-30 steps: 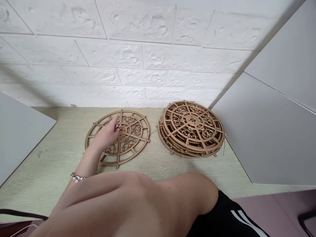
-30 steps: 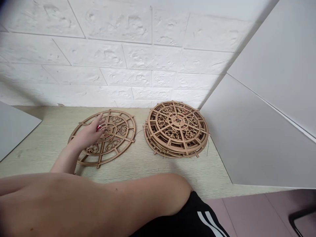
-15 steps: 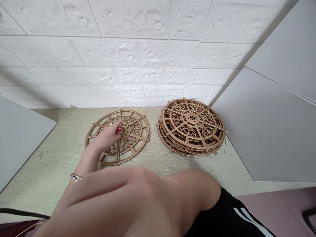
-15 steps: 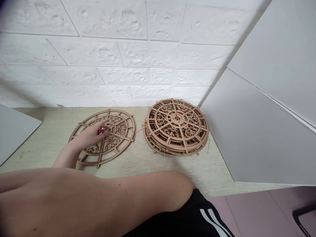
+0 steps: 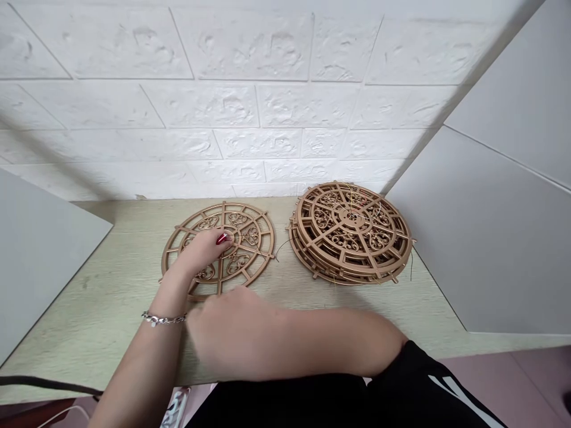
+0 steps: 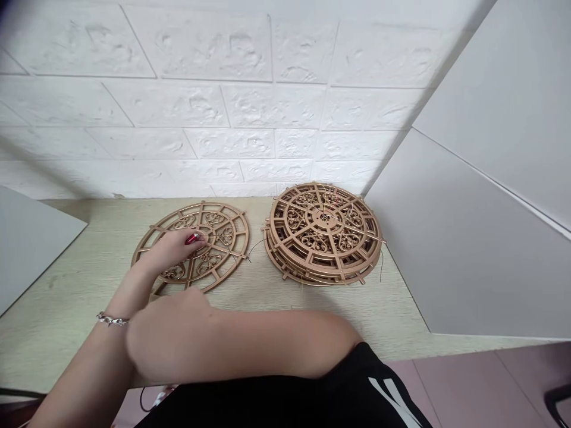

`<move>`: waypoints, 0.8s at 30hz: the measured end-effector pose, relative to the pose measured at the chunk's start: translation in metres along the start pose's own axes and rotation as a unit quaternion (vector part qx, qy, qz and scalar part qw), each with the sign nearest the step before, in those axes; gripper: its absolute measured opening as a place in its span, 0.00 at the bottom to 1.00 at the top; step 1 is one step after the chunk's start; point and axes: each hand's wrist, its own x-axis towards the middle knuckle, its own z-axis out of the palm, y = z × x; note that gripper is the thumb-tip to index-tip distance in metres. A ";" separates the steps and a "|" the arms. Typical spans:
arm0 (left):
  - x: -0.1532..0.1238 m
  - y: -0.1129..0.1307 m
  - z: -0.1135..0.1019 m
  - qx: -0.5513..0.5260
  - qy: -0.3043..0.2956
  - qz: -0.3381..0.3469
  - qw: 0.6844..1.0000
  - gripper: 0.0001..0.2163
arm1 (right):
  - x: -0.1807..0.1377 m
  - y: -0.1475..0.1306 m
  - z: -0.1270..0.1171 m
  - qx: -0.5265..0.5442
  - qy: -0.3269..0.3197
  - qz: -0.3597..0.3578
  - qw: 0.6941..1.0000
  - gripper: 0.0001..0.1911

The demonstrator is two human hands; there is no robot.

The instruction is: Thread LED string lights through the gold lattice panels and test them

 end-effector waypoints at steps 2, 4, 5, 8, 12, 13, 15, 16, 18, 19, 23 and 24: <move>-0.001 0.001 -0.002 -0.001 0.023 -0.023 0.999 0.13 | 0.019 0.005 0.017 -0.009 -0.104 -0.044 0.994 0.11; -0.002 0.003 -0.005 -0.014 0.048 -0.053 0.997 0.15 | 0.036 0.013 0.037 -0.024 -0.102 -0.025 0.994 0.12; -0.003 0.004 -0.006 -0.030 0.063 -0.065 0.995 0.16 | 0.043 0.017 0.046 -0.036 -0.076 -0.004 0.996 0.14; -0.005 0.004 -0.010 -0.110 0.104 -0.088 0.985 0.16 | 0.056 0.026 0.064 -0.037 -0.052 0.052 0.997 0.20; -0.007 0.001 -0.010 -0.240 0.162 -0.096 0.952 0.17 | 0.057 0.027 0.058 -0.023 -0.103 0.079 0.991 0.20; -0.007 0.001 -0.010 -0.270 0.170 -0.097 0.943 0.17 | 0.055 0.027 0.053 -0.021 -0.115 0.073 0.990 0.18; -0.007 0.003 -0.010 -0.320 0.174 -0.098 0.926 0.17 | 0.052 0.028 0.045 -0.017 -0.137 0.044 0.990 0.14; -0.007 0.005 -0.010 -0.339 0.172 -0.097 0.920 0.17 | 0.052 0.028 0.042 -0.014 -0.142 0.032 0.989 0.13; -0.008 0.008 -0.011 -0.372 0.169 -0.095 0.908 0.16 | 0.052 0.031 0.039 -0.003 -0.141 0.033 0.989 0.12; -0.008 0.009 -0.011 -0.385 0.165 -0.095 0.903 0.16 | 0.052 0.032 0.038 0.004 -0.139 0.048 0.989 0.12; -0.007 0.010 -0.009 -0.442 0.149 -0.080 0.881 0.17 | 0.054 0.043 0.029 0.036 -0.161 0.069 0.984 0.16; -0.007 0.009 -0.008 -0.460 0.146 -0.070 0.873 0.17 | 0.054 0.047 0.025 0.043 -0.166 0.064 0.983 0.17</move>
